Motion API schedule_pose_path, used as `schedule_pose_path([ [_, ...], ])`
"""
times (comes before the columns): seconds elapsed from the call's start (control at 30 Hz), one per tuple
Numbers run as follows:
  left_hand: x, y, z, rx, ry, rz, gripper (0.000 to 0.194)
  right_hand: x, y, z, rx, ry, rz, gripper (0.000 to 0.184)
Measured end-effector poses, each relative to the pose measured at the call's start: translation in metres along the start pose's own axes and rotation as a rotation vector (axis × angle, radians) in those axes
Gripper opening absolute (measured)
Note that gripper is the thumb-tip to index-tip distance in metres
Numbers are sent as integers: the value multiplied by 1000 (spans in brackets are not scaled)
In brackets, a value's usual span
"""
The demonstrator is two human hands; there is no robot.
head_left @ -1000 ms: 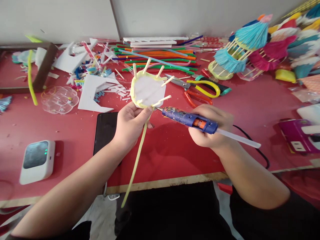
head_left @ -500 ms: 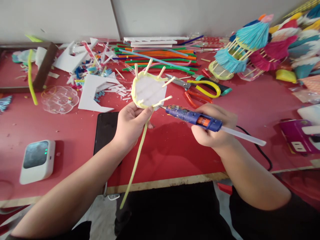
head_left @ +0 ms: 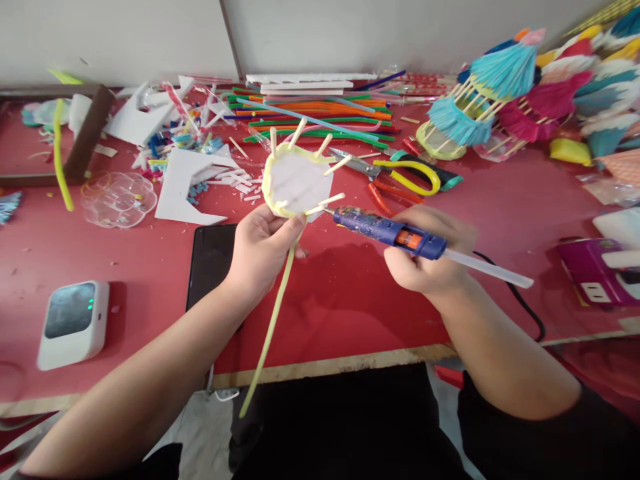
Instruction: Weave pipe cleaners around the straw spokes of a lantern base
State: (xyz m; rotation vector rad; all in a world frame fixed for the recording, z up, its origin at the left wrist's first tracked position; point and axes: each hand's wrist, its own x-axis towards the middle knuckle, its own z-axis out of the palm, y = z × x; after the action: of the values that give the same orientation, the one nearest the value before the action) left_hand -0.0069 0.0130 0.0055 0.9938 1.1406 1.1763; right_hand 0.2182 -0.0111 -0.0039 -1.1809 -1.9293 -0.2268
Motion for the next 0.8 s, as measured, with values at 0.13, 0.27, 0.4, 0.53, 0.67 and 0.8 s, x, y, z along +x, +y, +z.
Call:
schedule_pose_path([
  [0.13,0,0,0,-9,-5,5,12,0,0,0,4,2,-14,17],
  [0.27,0,1,1,-15,6,-6,13,1,-1,-1,-6,10,-58,16],
  [0.4,2,3,0,-113,-15,-120,13,2,5,-5,-70,10,-54,22],
  [0.53,4,10,-3,-324,-68,-284,19,4,22,-18,-165,-9,-64,27],
  [0.67,5,22,-7,-506,-180,-454,9,3,37,-35,-220,-194,-67,44],
  [0.8,6,27,-9,-644,-215,-562,11,-8,50,-46,-208,-347,-90,53],
])
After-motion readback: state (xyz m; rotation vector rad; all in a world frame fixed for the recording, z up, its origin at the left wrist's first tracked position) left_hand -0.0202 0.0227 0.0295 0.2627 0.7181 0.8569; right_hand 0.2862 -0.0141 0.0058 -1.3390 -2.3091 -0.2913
